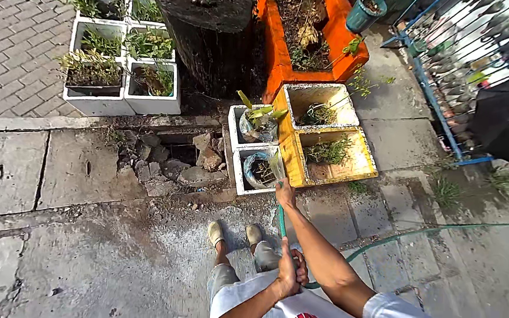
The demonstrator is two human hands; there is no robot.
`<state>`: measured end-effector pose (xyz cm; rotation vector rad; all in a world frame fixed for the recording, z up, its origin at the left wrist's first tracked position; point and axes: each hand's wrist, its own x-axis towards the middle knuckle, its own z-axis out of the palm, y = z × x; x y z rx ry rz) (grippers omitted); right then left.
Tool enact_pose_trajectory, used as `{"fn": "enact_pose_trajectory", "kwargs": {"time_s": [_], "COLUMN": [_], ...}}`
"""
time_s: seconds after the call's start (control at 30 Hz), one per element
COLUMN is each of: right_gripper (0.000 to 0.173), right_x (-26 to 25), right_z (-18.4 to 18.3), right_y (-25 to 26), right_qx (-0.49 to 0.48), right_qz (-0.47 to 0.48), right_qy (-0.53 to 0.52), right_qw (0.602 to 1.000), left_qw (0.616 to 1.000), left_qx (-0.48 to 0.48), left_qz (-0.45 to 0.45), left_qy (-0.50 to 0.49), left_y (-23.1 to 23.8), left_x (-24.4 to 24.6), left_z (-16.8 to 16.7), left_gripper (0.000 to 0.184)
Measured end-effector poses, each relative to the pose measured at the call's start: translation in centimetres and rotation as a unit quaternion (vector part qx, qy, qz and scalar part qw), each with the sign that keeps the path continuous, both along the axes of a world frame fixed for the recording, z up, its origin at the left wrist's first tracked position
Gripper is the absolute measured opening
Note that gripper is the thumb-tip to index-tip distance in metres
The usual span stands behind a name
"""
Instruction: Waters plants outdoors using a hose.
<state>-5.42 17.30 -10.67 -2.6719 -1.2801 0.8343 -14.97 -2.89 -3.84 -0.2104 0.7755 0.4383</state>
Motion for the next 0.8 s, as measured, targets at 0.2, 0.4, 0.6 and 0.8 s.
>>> {"fn": "enact_pose_trajectory", "kwargs": {"time_s": [0.2,0.4,0.6,0.8], "right_gripper": [0.043,0.046,0.047,0.041], "right_x": [-2.4,-5.9,-9.4,-10.2], "right_z": [-4.5,-13.7,-18.5,-19.3], "right_y": [-5.0,-11.8,-17.4,-17.9], "right_qx": [-0.173,-0.348,-0.445,-0.427], "right_qz": [0.003,0.102,0.172,0.201], "right_qy": [0.028,0.077,0.103,0.136], "right_qw": [0.985,0.929,0.873,0.871], "left_qw": [0.995,0.982,0.936,0.935], "left_qx": [-0.097,-0.175,-0.263,-0.259], "left_qz": [0.016,0.050,0.094,0.102], "left_qy": [-0.003,0.053,0.215,0.219], "left_y": [-1.1,-2.7,-2.8,-3.3], "left_x": [-1.7,-2.9,-3.6,-3.3], "left_z": [-0.3,-3.7,-4.9,-5.3], "left_gripper": [0.082,0.083,0.072,0.070]}}
